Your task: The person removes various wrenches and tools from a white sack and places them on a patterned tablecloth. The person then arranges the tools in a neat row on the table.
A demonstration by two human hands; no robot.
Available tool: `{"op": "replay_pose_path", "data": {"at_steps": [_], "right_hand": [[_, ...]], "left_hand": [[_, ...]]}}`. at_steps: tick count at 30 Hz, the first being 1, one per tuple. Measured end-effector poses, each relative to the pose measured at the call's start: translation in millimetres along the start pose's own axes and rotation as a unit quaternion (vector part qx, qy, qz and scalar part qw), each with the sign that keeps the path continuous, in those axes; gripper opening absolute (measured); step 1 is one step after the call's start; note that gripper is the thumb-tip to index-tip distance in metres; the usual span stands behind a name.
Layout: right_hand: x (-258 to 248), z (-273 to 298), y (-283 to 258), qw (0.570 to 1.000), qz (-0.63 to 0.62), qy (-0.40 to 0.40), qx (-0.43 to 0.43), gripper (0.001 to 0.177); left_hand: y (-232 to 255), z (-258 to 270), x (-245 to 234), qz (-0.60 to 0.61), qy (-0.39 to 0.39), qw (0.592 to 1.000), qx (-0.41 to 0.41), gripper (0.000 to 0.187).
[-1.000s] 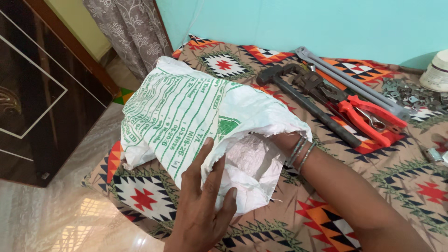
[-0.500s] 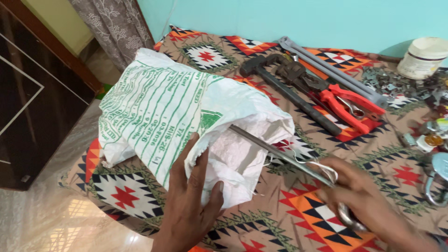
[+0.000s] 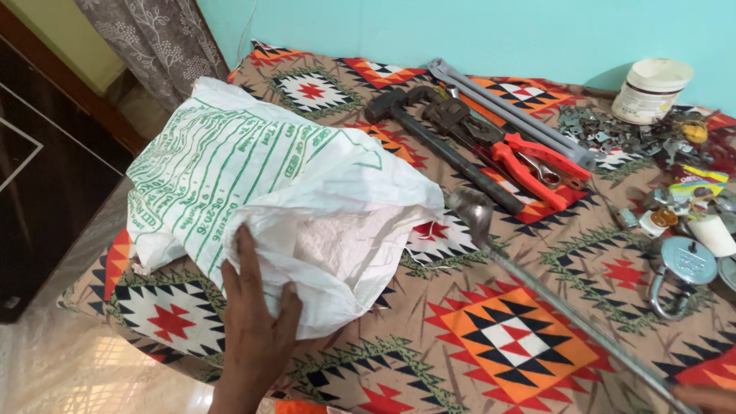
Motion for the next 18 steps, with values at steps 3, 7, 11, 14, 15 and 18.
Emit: {"op": "replay_pose_path", "data": {"at_steps": [3,7,11,14,15,18], "right_hand": [[1.9,-13.5,-13.3,0.999,0.004,0.012,-0.053,0.059],[13.9,-39.5,-76.1,0.984,0.032,0.019,-0.173,0.056],[41.5,-61.0,-177.2,0.948,0.22,0.098,-0.207,0.059],[76.6,-67.7,-255.1,0.911,0.228,0.088,-0.333,0.052],[90.6,-66.1,-280.9,0.874,0.239,0.085,-0.414,0.051],[109.0,-88.0,-315.7,0.861,0.343,0.09,-0.365,0.049]], "left_hand": [[-6.1,5.3,3.3,-0.006,-0.001,1.0,-0.003,0.084],[-6.9,11.6,12.0,0.048,-0.006,0.999,-0.024,0.081],[-4.8,14.2,15.9,0.03,-0.027,0.999,-0.031,0.083],[-2.4,12.8,12.3,0.034,-0.026,0.999,-0.023,0.082],[-1.1,12.8,11.5,0.037,-0.026,0.999,-0.017,0.081],[4.4,12.1,6.0,0.045,-0.029,0.999,0.004,0.077]]}}
Point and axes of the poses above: each hand's wrist, its own z-axis away from the middle knuckle, its own x-axis out of the palm, y = z × x, the point moved 8 cm from there along -z, towards the middle knuckle, and after that the axes turned 10 degrees about -y, right-handed, at the moved point
